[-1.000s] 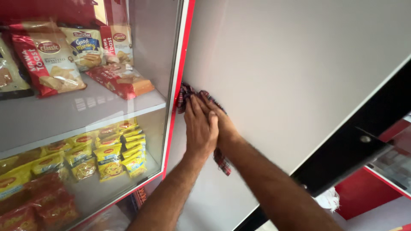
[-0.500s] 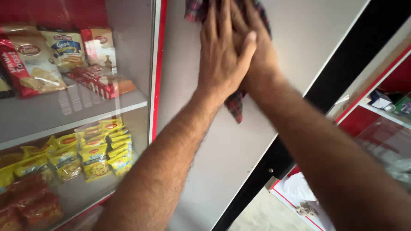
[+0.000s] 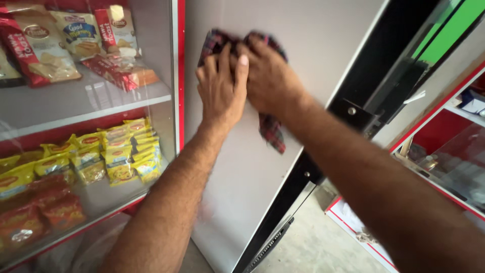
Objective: The person wipes the side of a white refrigerator with a cloth, then moves to a red display cabinet to clean its side and glass door. Finally, they clean the wooden frame and cushion of a chair.
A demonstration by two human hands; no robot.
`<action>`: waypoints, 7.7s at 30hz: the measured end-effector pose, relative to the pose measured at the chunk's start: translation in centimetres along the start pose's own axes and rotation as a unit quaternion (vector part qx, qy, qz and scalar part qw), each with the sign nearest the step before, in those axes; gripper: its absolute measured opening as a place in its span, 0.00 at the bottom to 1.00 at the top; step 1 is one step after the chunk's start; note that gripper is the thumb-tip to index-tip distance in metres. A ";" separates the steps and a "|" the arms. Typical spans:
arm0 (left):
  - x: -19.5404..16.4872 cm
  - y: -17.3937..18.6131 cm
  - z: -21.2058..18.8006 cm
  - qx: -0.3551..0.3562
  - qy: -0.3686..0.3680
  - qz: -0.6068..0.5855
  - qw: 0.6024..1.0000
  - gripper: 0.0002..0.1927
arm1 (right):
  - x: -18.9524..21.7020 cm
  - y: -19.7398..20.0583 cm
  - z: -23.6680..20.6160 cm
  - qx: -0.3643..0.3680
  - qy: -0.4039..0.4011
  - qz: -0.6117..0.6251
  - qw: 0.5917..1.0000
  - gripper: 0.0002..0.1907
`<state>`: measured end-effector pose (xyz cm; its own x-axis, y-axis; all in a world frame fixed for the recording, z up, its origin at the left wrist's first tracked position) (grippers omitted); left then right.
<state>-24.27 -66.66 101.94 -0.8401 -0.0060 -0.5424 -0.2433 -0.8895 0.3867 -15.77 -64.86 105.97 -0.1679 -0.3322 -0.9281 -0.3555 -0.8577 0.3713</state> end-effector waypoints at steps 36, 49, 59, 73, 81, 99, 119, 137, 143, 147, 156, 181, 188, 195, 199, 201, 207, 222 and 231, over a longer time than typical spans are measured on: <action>5.3 -2.2 -9.2 0.122 0.075 -0.201 0.969 0.44 | 8.3 -1.0 0.0 -0.090 -0.067 0.101 0.988 0.41; 21.2 -12.9 -16.6 0.127 0.180 -0.174 0.960 0.37 | 23.2 -8.2 11.0 -0.070 0.031 0.093 0.993 0.38; 30.1 -19.3 -23.2 0.138 0.276 -0.172 0.935 0.31 | 32.7 -12.7 15.1 0.033 0.110 0.069 0.991 0.41; 41.1 -26.7 -35.4 0.301 0.448 -0.154 0.827 0.34 | 46.5 -18.5 16.5 0.105 0.226 0.102 0.963 0.46; 37.1 -24.7 -31.7 0.189 0.265 -0.229 0.917 0.36 | 44.8 -17.1 14.5 0.057 0.156 0.109 0.980 0.53; 22.7 -13.7 -25.0 0.165 0.266 -0.158 0.937 0.26 | 35.3 -13.5 5.3 -0.003 0.089 0.160 0.983 0.43; 14.1 -9.1 -23.5 0.218 0.162 -0.144 0.952 0.38 | 29.5 -10.1 -2.0 -0.064 0.046 0.159 0.984 0.39; 14.1 -11.2 -26.1 0.210 0.209 -0.147 0.944 0.39 | 30.4 -10.7 -2.2 -0.048 0.042 0.137 0.989 0.41; 13.9 -12.1 -27.6 0.167 0.191 -0.153 0.955 0.37 | 30.6 -9.9 -3.7 -0.015 0.080 0.103 0.991 0.43; 12.0 -10.9 -27.3 0.114 0.149 -0.148 0.971 0.34 | 28.7 -8.3 -5.6 -0.056 0.052 0.137 0.988 0.42; 9.5 -9.1 -25.3 0.051 0.115 -0.237 0.963 0.33 | 26.3 -8.4 -6.1 -0.101 -0.010 0.184 0.978 0.40; 37.5 -24.3 -29.2 0.001 0.170 -0.262 0.950 0.42 | 46.4 -17.5 16.8 -0.045 -0.031 -0.052 0.997 0.56; 42.9 -27.1 -34.5 0.041 0.200 -0.173 0.963 0.40 | 54.3 -21.1 18.9 -0.014 0.007 -0.016 1.000 0.55; 48.6 -31.4 -42.1 0.030 0.202 -0.175 0.963 0.35 | 64.1 -25.5 19.3 -0.033 0.031 0.003 0.999 0.51; 52.2 -34.2 -48.2 0.039 0.230 -0.168 0.958 0.35 | 70.7 -28.1 17.9 -0.019 0.046 -0.052 0.997 0.51; 53.7 -35.8 -51.2 0.058 0.245 -0.170 0.953 0.35 | 74.2 -29.4 16.8 -0.013 0.061 -0.037 0.997 0.52; 57.5 -39.5 -60.5 0.097 0.263 -0.167 0.945 0.36 | 84.3 -33.9 14.1 0.026 0.093 -0.005 0.995 0.55; 63.4 -48.5 -85.8 0.234 0.354 -0.138 0.895 0.36 | 107.1 -42.7 2.7 0.068 0.240 0.025 0.968 0.54; 60.9 -42.0 -68.0 0.063 0.224 -0.149 0.961 0.40 | 92.5 -35.8 11.1 -0.023 0.007 -0.013 1.000 0.47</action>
<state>-32.24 -60.73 2.00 -0.4378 0.0202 -0.8989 -0.5218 -0.8198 0.2357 -28.80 -60.50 7.08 -0.1460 -0.3140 -0.9381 -0.3165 -0.8836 0.3450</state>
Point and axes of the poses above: each hand's wrist, its own z-axis towards the middle knuckle, its own y-axis out of the back of the hand, x = y × z, the point moved 6 cm from there along z, towards the middle knuckle, and after that the axes turned 13 degrees about z, right-handed, at the moved point
